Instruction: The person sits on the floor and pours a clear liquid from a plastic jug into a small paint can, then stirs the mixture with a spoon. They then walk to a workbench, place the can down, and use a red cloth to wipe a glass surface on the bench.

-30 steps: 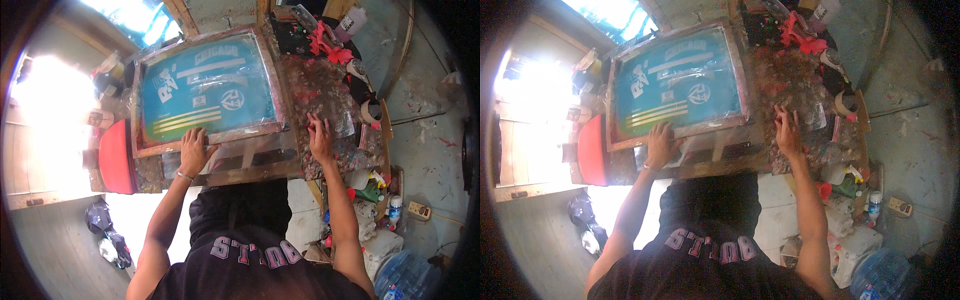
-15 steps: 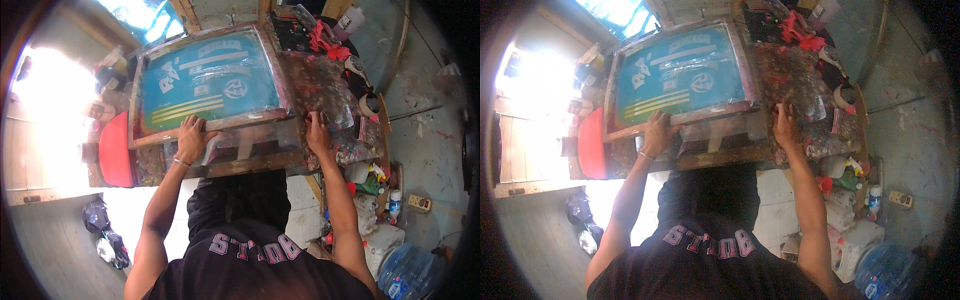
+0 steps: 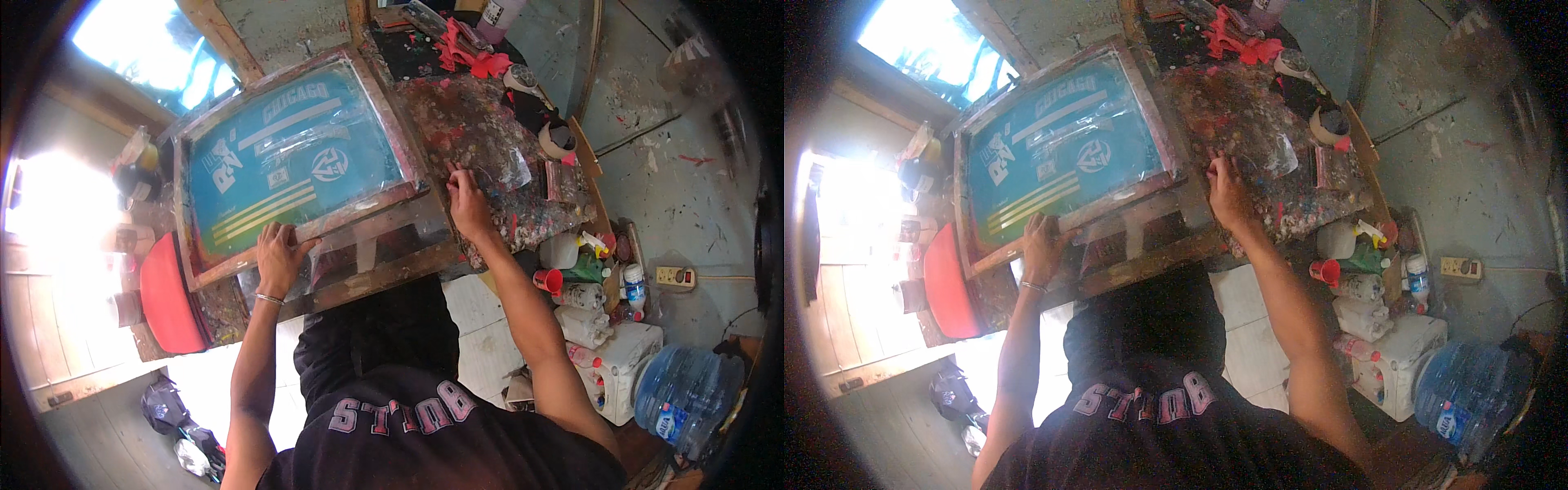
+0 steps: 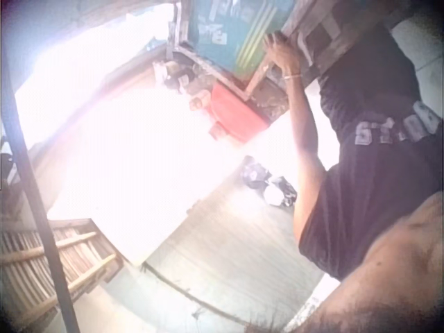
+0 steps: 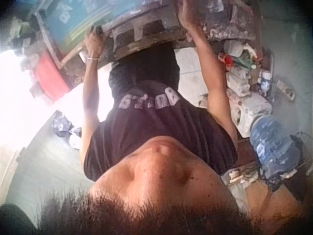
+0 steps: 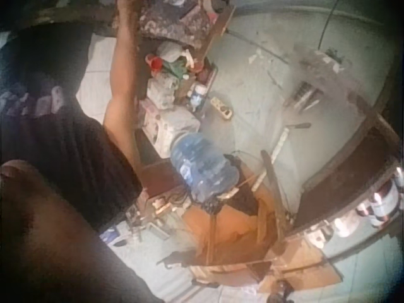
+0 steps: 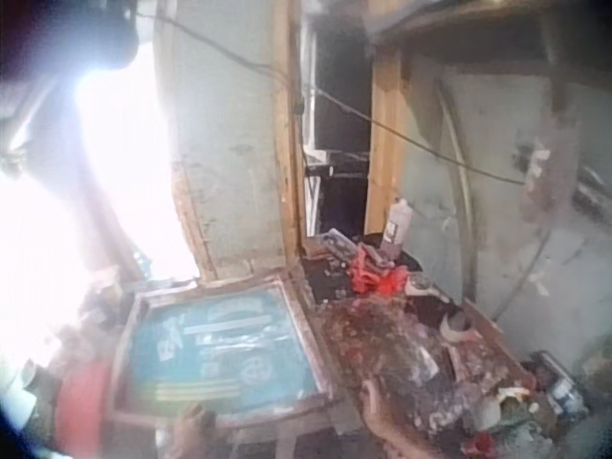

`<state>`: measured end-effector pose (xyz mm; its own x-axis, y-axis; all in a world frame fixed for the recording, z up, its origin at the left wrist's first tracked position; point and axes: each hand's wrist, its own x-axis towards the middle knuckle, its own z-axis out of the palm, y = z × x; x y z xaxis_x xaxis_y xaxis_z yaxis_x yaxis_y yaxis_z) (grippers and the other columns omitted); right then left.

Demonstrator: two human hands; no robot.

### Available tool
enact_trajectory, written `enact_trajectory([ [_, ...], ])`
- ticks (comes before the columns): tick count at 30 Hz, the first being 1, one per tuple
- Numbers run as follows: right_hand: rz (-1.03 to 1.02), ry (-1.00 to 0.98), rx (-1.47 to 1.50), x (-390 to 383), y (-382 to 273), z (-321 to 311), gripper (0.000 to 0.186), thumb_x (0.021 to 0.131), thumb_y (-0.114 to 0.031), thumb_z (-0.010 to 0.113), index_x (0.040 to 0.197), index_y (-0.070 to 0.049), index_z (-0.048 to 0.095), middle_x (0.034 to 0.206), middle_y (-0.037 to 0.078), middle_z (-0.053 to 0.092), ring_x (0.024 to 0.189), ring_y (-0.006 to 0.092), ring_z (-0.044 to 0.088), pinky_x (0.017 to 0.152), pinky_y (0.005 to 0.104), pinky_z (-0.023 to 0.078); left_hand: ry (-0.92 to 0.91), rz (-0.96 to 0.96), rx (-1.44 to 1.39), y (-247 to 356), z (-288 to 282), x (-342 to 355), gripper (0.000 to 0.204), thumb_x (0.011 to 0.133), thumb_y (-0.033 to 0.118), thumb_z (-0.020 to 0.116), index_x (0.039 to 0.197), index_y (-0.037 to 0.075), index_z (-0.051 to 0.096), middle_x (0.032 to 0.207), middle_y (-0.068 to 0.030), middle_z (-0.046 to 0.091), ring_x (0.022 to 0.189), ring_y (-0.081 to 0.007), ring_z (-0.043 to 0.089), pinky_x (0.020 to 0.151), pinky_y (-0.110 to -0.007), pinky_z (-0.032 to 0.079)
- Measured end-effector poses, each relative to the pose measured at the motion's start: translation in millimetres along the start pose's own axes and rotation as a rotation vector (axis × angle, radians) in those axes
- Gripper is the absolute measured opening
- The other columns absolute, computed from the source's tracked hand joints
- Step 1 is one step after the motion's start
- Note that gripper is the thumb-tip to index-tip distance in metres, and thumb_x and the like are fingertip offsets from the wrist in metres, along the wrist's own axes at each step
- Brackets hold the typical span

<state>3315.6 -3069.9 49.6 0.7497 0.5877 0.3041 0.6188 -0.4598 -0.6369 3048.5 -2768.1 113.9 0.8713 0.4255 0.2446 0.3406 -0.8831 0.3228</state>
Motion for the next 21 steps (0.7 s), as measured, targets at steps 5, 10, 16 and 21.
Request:
enact_trajectory([
  [5,0.238,0.114,0.242,14,-9,-50,0.013,0.104,-0.009,0.062,0.112,0.001,0.063,0.1,0.018,0.075,0.091,0.03,0.076,0.076,0.0377,0.061,-0.05,-0.05,-0.005,-10,7,-6,0.051,0.078,0.044,0.087,0.101,0.001,0.07,0.091,-0.0122,0.062,0.093,-0.0336,0.059,0.085,-0.046,0.047],
  [10,0.474,0.136,0.442,35,71,-106,0.017,0.102,-0.008,0.066,0.112,0.006,0.07,0.092,0.015,0.077,0.079,0.0184,0.077,0.068,0.0323,0.061,0.052,0.058,-0.103,31,-6,33,0.046,0.081,0.035,0.087,0.107,0.002,0.068,0.104,-0.0153,0.064,0.103,-0.0357,0.061,0.091,-0.047,0.048],
  [16,0.535,-0.049,0.231,61,84,-129,0.016,0.097,-0.008,0.071,0.104,0.006,0.076,0.084,0.014,0.077,0.073,0.0169,0.075,0.065,0.0321,0.06,-0.018,0.358,-0.459,179,79,125,0.041,0.09,0.03,0.078,0.117,0.001,0.068,0.12,-0.0197,0.064,0.116,-0.0399,0.06,0.102,-0.049,0.048],
  [21,0.584,-0.211,0.194,96,77,-127,0.018,0.092,-0.011,0.075,0.099,0.006,0.077,0.077,0.012,0.076,0.062,0.0154,0.071,0.057,0.034,0.057,-0.331,0.526,-0.259,261,173,144,0.081,0.099,0.059,0.055,0.154,0.001,0.045,0.162,-0.0214,0.039,0.155,-0.0381,0.029,0.128,-0.053,0.018],
])
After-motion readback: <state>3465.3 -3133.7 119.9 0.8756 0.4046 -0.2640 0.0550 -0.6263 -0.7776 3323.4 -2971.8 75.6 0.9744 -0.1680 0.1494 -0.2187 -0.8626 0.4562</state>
